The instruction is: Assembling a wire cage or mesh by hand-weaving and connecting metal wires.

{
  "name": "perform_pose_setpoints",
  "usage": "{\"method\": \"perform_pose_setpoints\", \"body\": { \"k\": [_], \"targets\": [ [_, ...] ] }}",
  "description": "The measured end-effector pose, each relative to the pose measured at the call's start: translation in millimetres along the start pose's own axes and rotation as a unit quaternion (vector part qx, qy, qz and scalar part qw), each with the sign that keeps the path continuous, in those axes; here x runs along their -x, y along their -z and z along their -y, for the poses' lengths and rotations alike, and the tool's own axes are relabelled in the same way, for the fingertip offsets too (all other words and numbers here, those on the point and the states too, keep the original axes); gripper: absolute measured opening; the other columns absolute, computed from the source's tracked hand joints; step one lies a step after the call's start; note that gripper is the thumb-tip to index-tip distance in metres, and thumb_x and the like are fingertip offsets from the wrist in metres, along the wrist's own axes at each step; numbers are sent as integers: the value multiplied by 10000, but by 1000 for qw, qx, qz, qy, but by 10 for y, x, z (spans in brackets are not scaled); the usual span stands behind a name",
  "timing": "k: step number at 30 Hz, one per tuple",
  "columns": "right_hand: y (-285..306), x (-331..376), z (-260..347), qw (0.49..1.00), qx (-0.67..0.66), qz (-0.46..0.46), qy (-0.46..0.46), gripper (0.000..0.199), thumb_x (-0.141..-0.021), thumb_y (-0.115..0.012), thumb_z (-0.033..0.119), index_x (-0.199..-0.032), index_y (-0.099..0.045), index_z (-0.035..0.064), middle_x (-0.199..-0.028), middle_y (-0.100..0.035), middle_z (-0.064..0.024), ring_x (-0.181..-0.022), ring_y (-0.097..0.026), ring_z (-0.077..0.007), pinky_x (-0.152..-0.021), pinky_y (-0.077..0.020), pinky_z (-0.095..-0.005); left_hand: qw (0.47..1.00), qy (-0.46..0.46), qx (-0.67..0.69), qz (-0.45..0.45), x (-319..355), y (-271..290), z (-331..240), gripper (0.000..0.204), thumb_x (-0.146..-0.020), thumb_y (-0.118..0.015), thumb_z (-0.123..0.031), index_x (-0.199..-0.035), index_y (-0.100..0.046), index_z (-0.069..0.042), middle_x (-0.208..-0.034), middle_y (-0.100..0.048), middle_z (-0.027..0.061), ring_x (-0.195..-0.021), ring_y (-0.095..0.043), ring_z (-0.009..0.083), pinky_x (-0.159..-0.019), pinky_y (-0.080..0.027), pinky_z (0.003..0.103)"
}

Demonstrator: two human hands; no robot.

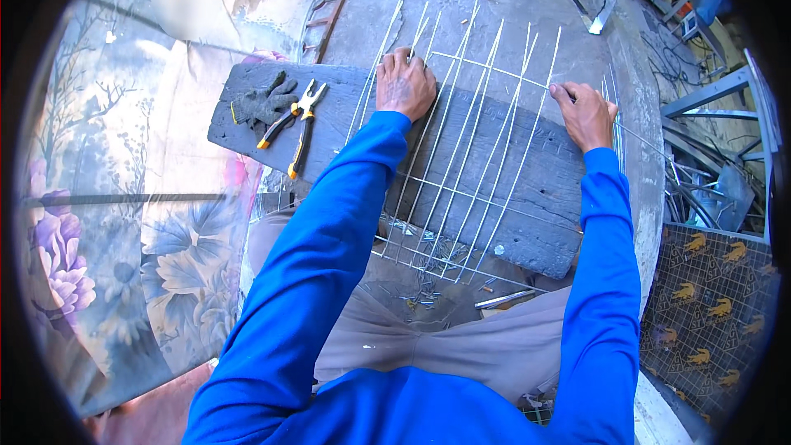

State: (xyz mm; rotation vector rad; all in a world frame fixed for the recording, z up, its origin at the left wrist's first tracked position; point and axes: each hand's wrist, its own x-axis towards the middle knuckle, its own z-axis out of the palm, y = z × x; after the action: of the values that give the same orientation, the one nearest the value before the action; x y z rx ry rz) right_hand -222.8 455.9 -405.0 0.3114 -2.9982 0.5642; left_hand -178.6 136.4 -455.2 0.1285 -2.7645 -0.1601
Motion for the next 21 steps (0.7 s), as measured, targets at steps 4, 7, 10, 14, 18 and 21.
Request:
{"method": "perform_pose_setpoints", "body": {
  "k": [4,7,10,14,18,21],
  "targets": [
    [-4,-12,-9,1000,6,8,3,396,-991,-597,504,-1067,-795,169,-1005,-723,-98,-1033,-636,-291,-977,-324,-455,1000,5,25,16,-3,-11,24,326,-970,-566,-314,-1082,-727,-53,-1323,-576,169,-1243,-509,368,-1074,-375,510],
    [-131,-15,-123,1000,-15,8,4,411,-992,-585,513,-1072,-791,167,-1006,-723,-103,-1035,-639,-294,-974,-327,-451,998,-5,68,-12,0,-32,20,299,-937,-581,-276,-1041,-727,-37,-1277,-586,163,-1206,-512,371,-1035,-384,501],
    [-298,-14,-224,998,-60,10,-1,430,-990,-573,528,-1081,-790,167,-1010,-727,-104,-1033,-646,-292,-976,-328,-443,996,3,93,-8,21,-16,26,288,-943,-599,-281,-1045,-727,-44,-1280,-584,154,-1213,-516,358,-1043,-388,496],
    [-343,-52,-245,994,-103,38,-8,448,-981,-576,548,-1087,-793,170,-1054,-739,-92,-1017,-661,-275,-978,-334,-415,990,6,121,-72,46,21,20,261,-952,-628,-251,-1113,-687,-54,-1223,-591,164,-1174,-550,345,-1027,-422,488],
    [-418,-140,-396,989,-134,55,-7,460,-972,-585,566,-1084,-795,171,-1062,-753,-77,-1001,-677,-259,-953,-366,-396,980,18,148,-132,6,6,2,196,-960,-591,-148,-1105,-629,-21,-1132,-587,197,-1091,-594,362,-957,-486,449],
    [-425,-175,-416,983,-160,92,-21,474,-968,-587,584,-1086,-794,175,-1044,-765,-62,-998,-688,-243,-932,-398,-382,983,46,149,-98,10,-23,67,177,-952,-594,-137,-1075,-649,-22,-1109,-610,179,-1080,-599,347,-957,-492,437]
  ]
}}
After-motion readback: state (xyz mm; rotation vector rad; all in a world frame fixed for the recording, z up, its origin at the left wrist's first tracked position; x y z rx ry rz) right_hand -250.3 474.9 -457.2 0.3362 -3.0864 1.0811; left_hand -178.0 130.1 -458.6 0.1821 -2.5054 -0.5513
